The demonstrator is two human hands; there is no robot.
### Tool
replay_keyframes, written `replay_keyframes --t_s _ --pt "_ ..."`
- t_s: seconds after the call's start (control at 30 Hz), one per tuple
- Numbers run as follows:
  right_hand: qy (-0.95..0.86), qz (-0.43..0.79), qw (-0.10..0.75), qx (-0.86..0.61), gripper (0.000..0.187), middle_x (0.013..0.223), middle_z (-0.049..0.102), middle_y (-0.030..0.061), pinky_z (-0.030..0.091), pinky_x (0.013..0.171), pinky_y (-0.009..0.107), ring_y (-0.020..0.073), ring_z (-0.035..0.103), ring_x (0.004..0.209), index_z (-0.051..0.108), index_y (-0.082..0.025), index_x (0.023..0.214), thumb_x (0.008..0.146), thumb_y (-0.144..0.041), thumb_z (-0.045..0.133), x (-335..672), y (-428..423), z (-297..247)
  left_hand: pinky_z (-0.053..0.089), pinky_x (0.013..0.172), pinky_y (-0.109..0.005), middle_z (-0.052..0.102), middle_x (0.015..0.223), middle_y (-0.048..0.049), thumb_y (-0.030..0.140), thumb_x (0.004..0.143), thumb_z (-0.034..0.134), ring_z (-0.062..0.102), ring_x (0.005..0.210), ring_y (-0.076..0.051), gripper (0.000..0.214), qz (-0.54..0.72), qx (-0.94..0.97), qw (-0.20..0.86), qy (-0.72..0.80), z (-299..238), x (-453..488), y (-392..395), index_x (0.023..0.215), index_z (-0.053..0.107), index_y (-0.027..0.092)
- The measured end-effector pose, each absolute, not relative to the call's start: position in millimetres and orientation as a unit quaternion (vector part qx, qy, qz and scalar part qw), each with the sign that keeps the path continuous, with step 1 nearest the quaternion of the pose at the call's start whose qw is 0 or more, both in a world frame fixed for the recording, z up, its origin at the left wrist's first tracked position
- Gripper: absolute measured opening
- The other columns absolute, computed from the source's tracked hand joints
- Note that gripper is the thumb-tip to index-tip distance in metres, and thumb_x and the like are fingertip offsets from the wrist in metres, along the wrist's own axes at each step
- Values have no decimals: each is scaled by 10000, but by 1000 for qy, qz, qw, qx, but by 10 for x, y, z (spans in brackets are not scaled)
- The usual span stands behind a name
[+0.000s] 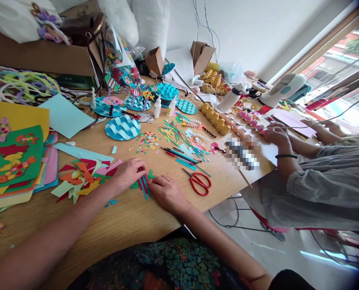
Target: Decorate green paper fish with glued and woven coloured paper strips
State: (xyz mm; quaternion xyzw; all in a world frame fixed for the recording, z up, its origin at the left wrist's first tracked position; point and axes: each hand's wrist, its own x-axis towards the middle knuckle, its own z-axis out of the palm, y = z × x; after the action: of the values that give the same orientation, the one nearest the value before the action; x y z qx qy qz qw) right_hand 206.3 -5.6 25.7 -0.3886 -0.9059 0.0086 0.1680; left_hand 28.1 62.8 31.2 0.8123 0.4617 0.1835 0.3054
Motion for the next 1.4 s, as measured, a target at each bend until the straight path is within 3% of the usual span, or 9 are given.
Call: replay_keyframes --t_s 1.4 --pt "-902 37 164 -397 209 850 602 45 374 702 254 145 476 752 621 -182 852 884 -154 416 2055 -74 252 383 646 -262 541 704 -6 121 770 489 520 716 -155 132 143 842 230 467 328 303 598 659 537 174"
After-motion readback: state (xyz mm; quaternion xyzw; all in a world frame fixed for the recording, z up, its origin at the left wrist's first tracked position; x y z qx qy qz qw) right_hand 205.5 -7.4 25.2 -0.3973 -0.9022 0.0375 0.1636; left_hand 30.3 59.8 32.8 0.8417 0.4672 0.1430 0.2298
